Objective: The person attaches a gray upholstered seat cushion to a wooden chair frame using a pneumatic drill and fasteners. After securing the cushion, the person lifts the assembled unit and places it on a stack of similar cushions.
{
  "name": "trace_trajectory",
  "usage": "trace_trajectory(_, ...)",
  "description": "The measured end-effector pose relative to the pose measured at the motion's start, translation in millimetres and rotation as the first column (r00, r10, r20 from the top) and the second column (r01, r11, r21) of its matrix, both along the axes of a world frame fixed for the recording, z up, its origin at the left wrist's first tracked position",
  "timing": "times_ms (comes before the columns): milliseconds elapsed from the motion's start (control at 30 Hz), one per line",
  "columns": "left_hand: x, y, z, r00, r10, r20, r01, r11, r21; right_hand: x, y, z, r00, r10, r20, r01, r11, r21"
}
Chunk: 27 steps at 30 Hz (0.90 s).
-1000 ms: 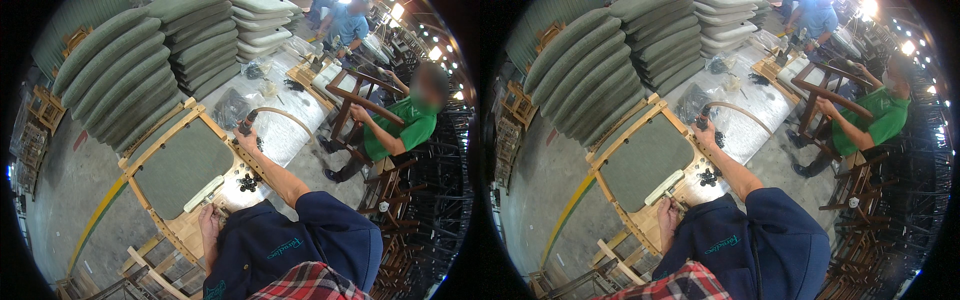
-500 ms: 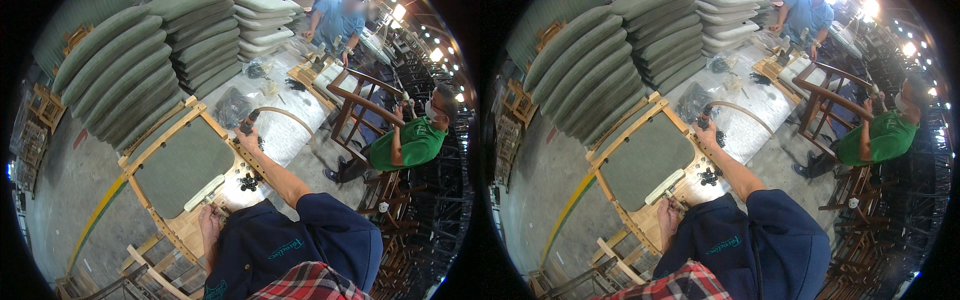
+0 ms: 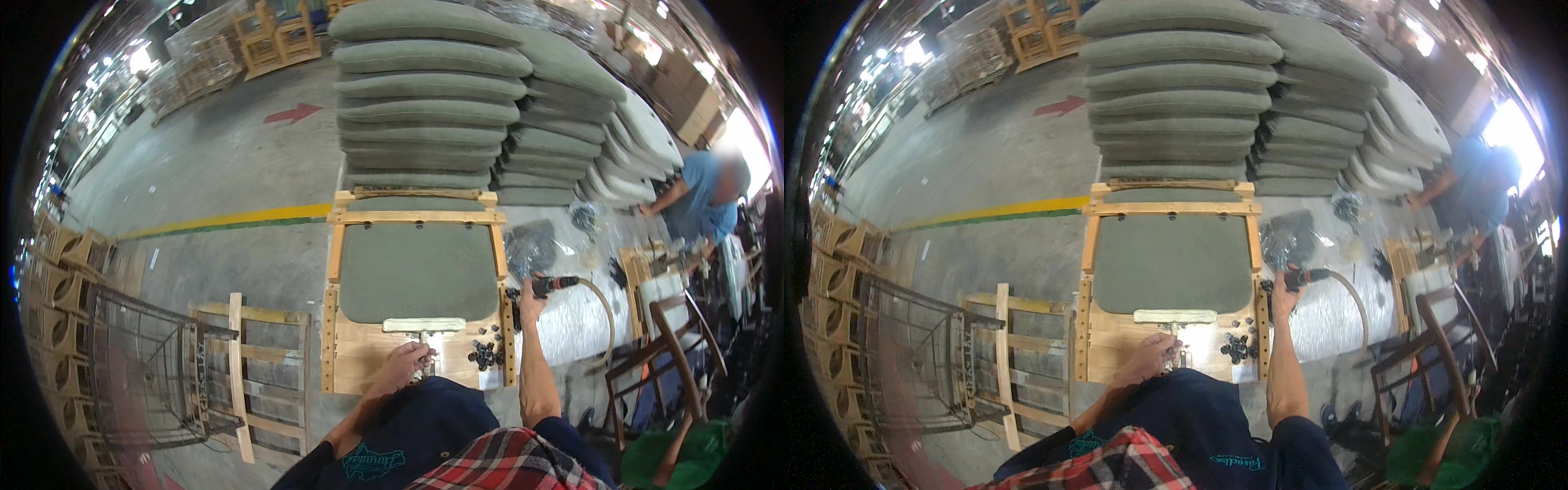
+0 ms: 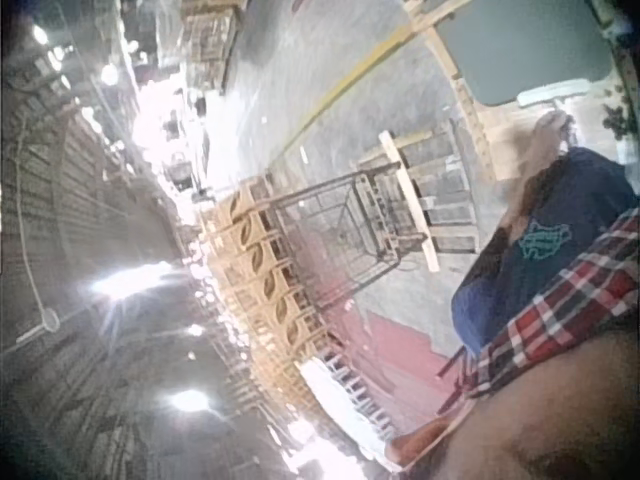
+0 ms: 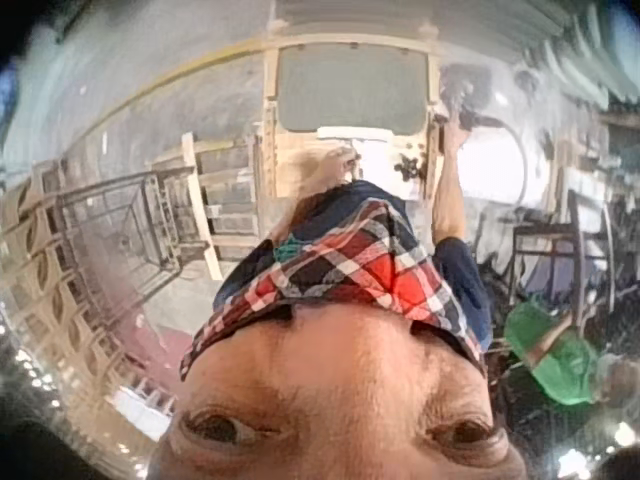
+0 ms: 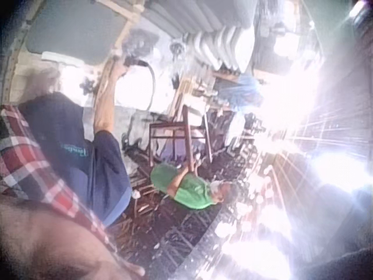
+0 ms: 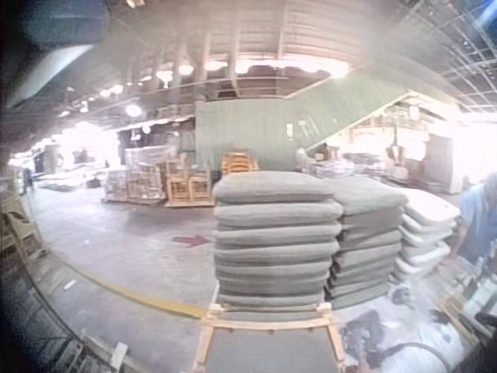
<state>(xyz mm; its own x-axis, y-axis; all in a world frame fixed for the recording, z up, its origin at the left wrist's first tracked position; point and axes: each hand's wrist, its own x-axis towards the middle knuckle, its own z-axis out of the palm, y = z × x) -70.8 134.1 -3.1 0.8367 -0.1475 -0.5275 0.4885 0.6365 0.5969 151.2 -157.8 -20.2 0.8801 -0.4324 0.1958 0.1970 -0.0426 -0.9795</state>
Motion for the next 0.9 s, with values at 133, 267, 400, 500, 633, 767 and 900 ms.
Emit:
trace_trajectory(133, -2, 1, 7, 1.0, 0.002, -0.021, -0.003, 1.0, -0.024, 3, 5, 4, 1.0, -0.011, 0.011, 0.011, 1.0, -0.016)
trace_trajectory(267, -4, 0, 14, 0.999, 0.049, -0.003, -0.049, 0.995, -0.092, 1, -3, -2, 0.998, 0.049, 0.037, -0.05, 0.998, 0.037)
trace_trajectory(400, -4, -2, 15, 0.998, 0.065, -0.009, -0.065, 0.995, -0.07, -8, 5, 13, 1.0, -0.018, -0.001, 0.018, 1.0, 0.023)
trace_trajectory(500, -3, -5, 4, 0.998, 0.067, 0.006, -0.066, 0.994, -0.092, -6, -8, 9, 0.992, 0.04, -0.12, -0.035, 0.999, 0.042)
trace_trajectory(633, -6, -4, 7, 0.996, 0.078, 0.04, -0.076, 0.996, -0.053, 5, -8, -2, 0.996, -0.002, -0.086, -0.001, 0.999, -0.04)
trace_trajectory(767, -8, -1, 15, 0.994, 0.052, 0.1, -0.051, 0.999, -0.011, -6, 12, 17, 0.992, -0.041, -0.122, 0.037, 0.999, -0.036)
trace_trajectory(900, -6, -4, 38, 0.993, -0.005, 0.119, 0.0, 0.999, 0.042, 12, -27, -4, 1.0, 0.003, -0.011, -0.004, 0.992, -0.125)
